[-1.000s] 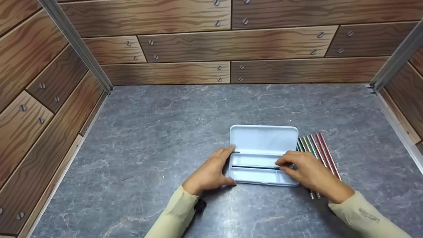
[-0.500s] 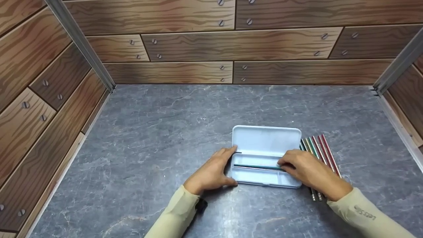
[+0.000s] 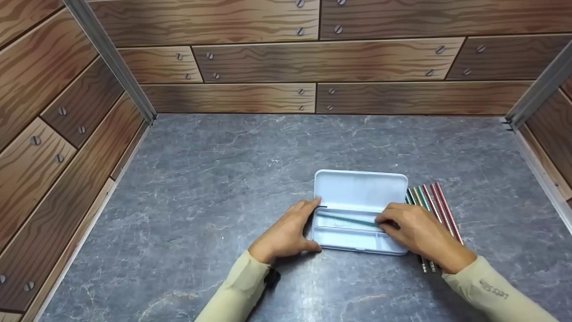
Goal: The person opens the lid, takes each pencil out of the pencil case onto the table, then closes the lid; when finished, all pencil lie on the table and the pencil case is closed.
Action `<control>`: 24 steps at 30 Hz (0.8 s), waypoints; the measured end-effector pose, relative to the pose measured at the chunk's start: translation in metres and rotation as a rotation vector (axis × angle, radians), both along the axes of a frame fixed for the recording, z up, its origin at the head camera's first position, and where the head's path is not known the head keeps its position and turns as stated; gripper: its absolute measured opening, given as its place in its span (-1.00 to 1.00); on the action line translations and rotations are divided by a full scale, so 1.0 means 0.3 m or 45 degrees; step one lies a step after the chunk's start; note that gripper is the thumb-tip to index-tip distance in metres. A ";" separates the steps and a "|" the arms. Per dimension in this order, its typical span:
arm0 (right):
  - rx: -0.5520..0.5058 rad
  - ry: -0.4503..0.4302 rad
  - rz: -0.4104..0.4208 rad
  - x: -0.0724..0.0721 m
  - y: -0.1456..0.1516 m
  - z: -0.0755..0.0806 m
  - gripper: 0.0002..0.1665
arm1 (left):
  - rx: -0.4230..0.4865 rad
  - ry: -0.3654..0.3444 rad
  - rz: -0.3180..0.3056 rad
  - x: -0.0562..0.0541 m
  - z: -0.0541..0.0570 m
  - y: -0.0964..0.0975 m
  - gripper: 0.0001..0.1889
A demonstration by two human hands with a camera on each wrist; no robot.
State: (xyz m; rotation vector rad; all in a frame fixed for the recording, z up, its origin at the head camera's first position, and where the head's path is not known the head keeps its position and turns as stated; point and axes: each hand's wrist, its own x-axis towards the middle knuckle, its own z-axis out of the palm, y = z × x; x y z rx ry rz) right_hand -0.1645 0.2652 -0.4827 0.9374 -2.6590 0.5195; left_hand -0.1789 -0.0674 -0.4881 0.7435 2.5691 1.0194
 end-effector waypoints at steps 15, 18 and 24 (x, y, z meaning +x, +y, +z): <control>-0.346 0.150 0.036 0.029 0.048 0.031 -0.54 | 0.013 -0.004 0.006 -0.003 -0.001 0.000 0.23; -0.407 0.153 -0.059 0.044 0.079 0.045 -0.56 | 0.012 -0.013 0.007 -0.003 -0.001 0.000 0.24; -0.526 0.106 -0.349 0.071 0.174 0.045 -0.61 | 0.008 -0.018 0.012 -0.001 -0.003 0.001 0.25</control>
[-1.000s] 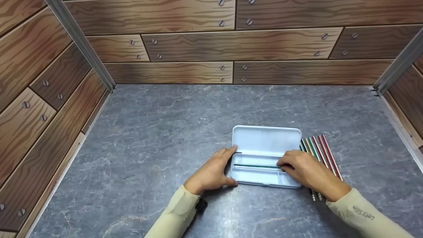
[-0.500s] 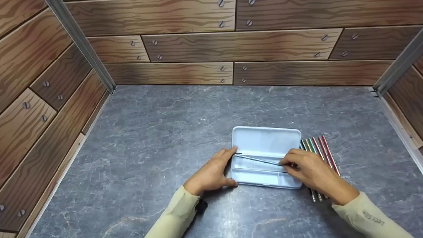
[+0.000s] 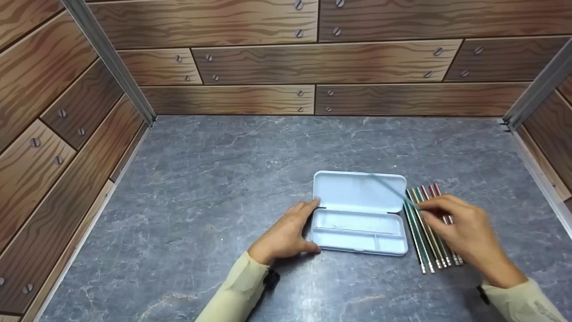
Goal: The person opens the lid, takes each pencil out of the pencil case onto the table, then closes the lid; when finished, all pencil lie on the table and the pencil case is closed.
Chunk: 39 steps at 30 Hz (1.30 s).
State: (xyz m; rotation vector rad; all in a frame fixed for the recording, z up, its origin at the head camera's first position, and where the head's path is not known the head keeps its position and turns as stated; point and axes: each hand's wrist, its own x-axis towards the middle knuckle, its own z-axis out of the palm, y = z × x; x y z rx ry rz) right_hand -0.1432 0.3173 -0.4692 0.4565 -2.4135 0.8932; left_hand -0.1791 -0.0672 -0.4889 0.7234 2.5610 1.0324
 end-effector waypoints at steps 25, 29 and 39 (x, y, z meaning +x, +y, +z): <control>0.162 -0.515 -0.552 0.104 0.248 -0.019 -0.78 | -0.016 0.048 -0.017 0.003 0.006 0.001 0.21; 0.187 -0.581 -0.543 0.097 0.256 -0.017 -0.78 | -0.007 0.034 -0.014 0.002 0.007 0.001 0.21; 0.246 -0.747 -0.469 0.083 0.257 -0.018 -0.79 | -0.023 0.022 -0.009 0.002 0.006 0.000 0.22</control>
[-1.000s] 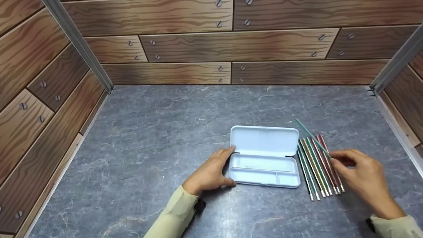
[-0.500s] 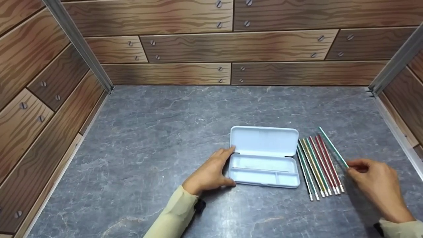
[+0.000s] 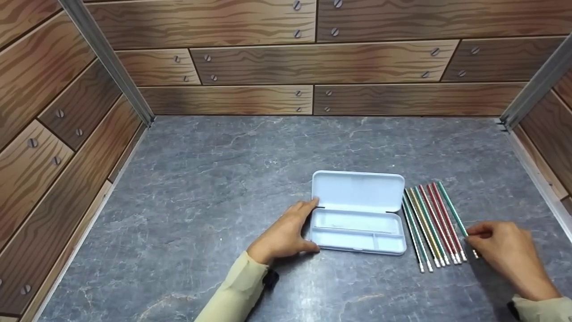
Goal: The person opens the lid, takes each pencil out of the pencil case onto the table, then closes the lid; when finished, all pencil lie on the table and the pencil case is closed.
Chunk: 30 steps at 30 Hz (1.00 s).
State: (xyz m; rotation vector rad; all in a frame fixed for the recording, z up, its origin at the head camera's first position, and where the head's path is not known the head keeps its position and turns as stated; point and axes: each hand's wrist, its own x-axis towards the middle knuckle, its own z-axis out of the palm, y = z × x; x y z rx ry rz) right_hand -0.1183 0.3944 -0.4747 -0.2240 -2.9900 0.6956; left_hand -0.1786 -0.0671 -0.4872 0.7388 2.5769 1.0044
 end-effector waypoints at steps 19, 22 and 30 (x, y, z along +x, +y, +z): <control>-0.125 0.310 0.162 -0.080 -0.215 0.030 -0.77 | 0.022 -0.010 0.001 -0.003 0.006 0.001 0.23; -0.269 0.283 0.289 -0.104 -0.277 0.029 -0.78 | 0.014 -0.013 0.009 0.003 0.002 0.002 0.23; -0.261 0.208 0.687 -0.135 -0.387 0.002 -0.80 | 0.023 -0.035 0.020 0.002 0.000 0.002 0.23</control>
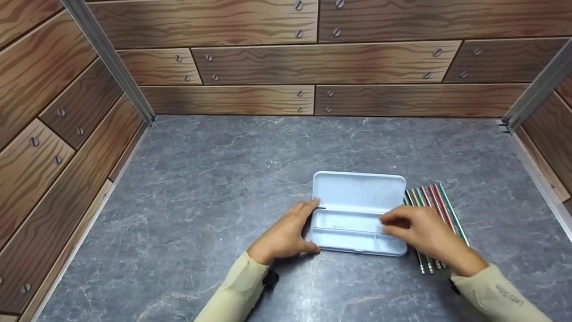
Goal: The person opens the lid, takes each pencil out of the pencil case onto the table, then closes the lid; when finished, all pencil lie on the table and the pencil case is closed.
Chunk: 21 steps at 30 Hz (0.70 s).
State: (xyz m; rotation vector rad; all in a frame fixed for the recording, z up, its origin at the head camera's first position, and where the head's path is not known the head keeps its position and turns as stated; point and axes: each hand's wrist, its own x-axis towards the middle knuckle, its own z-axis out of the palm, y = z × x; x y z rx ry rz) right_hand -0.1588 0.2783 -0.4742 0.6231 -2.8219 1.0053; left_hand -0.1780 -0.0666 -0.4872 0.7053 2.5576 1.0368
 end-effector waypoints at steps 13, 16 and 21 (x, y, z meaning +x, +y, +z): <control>0.131 -0.177 0.235 -0.029 -0.026 0.010 -0.82 | -0.008 0.041 -0.029 -0.003 0.001 -0.002 0.20; 0.140 -0.237 0.273 -0.040 -0.027 0.017 -0.80 | -0.009 0.038 -0.028 -0.003 0.002 -0.002 0.20; 0.166 -0.282 0.310 -0.053 -0.025 0.026 -0.82 | -0.009 0.035 -0.026 -0.002 0.003 -0.003 0.20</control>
